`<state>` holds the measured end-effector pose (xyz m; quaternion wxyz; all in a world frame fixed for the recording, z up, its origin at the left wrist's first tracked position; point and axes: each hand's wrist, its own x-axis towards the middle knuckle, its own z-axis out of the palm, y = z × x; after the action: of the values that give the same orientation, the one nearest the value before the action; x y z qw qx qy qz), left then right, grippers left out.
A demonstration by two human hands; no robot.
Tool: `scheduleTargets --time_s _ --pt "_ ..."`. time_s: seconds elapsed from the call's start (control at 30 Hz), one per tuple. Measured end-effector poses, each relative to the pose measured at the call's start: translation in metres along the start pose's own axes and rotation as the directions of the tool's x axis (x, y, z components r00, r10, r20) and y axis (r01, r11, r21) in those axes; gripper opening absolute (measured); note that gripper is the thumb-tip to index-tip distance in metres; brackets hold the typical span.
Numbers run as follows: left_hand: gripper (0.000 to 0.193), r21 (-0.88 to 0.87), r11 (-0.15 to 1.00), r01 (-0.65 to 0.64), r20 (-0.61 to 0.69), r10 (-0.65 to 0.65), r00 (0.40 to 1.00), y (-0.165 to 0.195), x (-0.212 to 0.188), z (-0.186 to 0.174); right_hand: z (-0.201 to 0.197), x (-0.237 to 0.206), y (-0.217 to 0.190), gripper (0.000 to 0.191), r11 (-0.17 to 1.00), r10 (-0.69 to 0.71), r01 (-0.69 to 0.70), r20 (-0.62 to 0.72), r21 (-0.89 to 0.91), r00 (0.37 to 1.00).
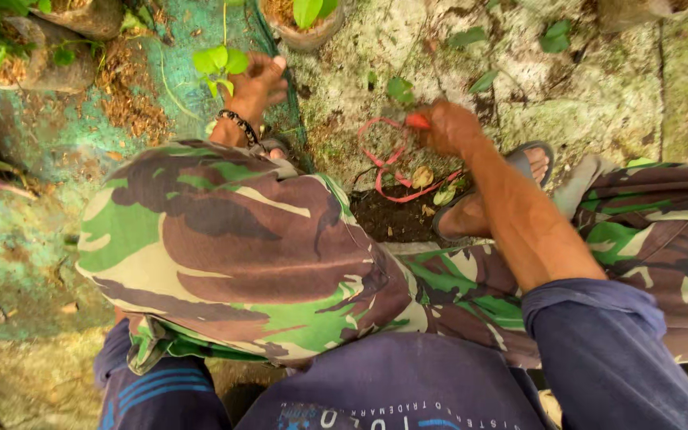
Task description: The person trims and ties plant stems using a knife and red string. They cut stems, remove leaves, and secure the stems to a wooden stick with string. The person also picks up a plastic cup and walks briefly before returning to the plant work.
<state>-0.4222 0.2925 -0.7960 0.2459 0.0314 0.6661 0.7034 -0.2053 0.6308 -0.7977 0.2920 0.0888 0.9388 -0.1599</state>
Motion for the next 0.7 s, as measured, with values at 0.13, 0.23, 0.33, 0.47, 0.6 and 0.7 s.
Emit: scheduleTargets --time_s 0.13,0.23,0.33,0.47,0.6,0.7 --pt "0.051 0.067 0.996 -0.065 -0.052 0.069 0.996 -0.001 -0.003 -0.011 -0.025 0.018 -0.001 0.019 0.997 -0.016 0.021 -0.051 0.080 0.999" --pt "0.059 0.137 0.983 -0.120 -0.101 0.134 0.986 0.007 -0.006 -0.020 -0.048 0.031 0.000 0.009 0.765 0.022 0.121 -0.213 0.632 0.977" --pt "0.066 0.257 0.951 -0.172 -0.107 0.205 0.973 0.019 -0.012 -0.026 -0.067 0.036 -0.007 0.007 0.776 -0.101 0.252 -0.279 0.579 0.955" --pt "0.065 0.483 0.863 -0.150 -0.177 0.264 0.948 0.028 -0.021 -0.028 -0.082 0.030 -0.033 0.010 0.570 0.059 -0.049 0.019 0.820 0.998" --pt "0.048 0.549 0.832 -0.077 -0.206 0.225 0.952 0.027 -0.028 -0.027 -0.090 0.024 -0.050 0.015 0.394 -0.022 -0.081 0.097 0.915 0.995" --pt "0.044 0.651 0.747 -0.133 -0.176 0.320 0.931 0.027 -0.028 -0.025 -0.090 0.030 -0.053 0.018 0.348 -0.060 -0.072 0.099 0.935 0.993"
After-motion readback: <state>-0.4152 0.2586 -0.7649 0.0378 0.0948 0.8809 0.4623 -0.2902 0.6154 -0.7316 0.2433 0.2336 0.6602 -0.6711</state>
